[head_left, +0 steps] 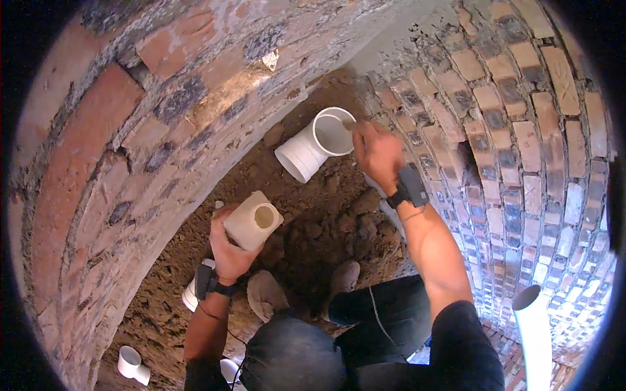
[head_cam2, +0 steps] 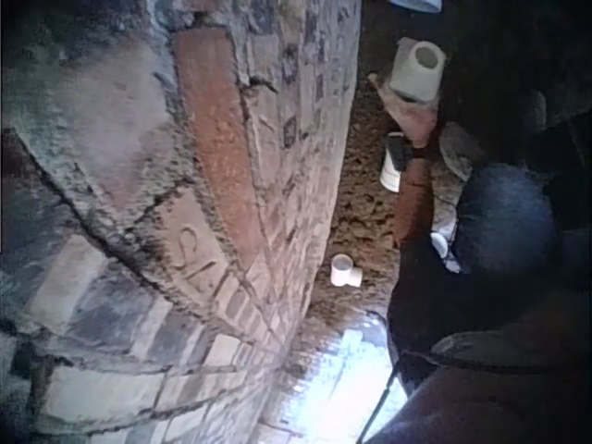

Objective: The person applies adhesive to a PVC pipe and a fitting using a brush, then inserts the pipe into the fitting while working in a dirt-filled area between brick walls.

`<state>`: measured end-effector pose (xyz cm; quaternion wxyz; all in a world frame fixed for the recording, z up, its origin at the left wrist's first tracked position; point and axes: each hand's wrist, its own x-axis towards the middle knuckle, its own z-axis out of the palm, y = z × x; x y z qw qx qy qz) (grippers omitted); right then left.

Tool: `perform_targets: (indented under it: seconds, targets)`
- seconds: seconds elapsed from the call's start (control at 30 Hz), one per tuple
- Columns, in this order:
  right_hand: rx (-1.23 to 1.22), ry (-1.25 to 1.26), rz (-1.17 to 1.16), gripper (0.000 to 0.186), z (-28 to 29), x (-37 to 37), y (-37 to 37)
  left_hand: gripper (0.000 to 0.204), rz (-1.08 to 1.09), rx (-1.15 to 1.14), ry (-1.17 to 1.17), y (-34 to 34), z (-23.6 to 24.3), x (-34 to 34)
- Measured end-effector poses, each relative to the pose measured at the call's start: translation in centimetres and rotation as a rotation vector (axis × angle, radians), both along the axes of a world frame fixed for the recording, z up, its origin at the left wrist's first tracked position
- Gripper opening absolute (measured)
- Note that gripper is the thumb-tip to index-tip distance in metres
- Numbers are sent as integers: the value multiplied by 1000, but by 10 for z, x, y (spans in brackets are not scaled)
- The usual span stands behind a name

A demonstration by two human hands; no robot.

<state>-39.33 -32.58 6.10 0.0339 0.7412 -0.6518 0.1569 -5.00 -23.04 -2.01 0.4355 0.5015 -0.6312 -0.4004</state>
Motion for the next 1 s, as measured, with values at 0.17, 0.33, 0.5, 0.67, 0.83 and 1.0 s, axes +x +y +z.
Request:
perform_targets:
  seconds: [0.17, 0.33, 0.5, 0.67, 0.83, 1.0]
  targets:
    - [-133, -454, -199, 17, -11, 19, -21, 73, -7, -34, -28, -2, 4, 0]
    - [188, -657, -254, 21, 8, 9, -6, 72, -11, -39, -35, -2, 3, 0]
    - [372, -416, -201, 19, 35, -14, -14, 69, -16, 4, 21, -1, 5, -2]
    - [120, 24, 385, 11, 27, -15, -47, 69, -20, -6, 23, -1, 5, -4]
    - [271, 193, 407, 12, 45, -17, -41, 70, -5, -26, -24, 2, 4, 1]
    - [528, -151, 187, 19, 62, -6, -28, 72, -8, 21, -1, 4, 2, 4]
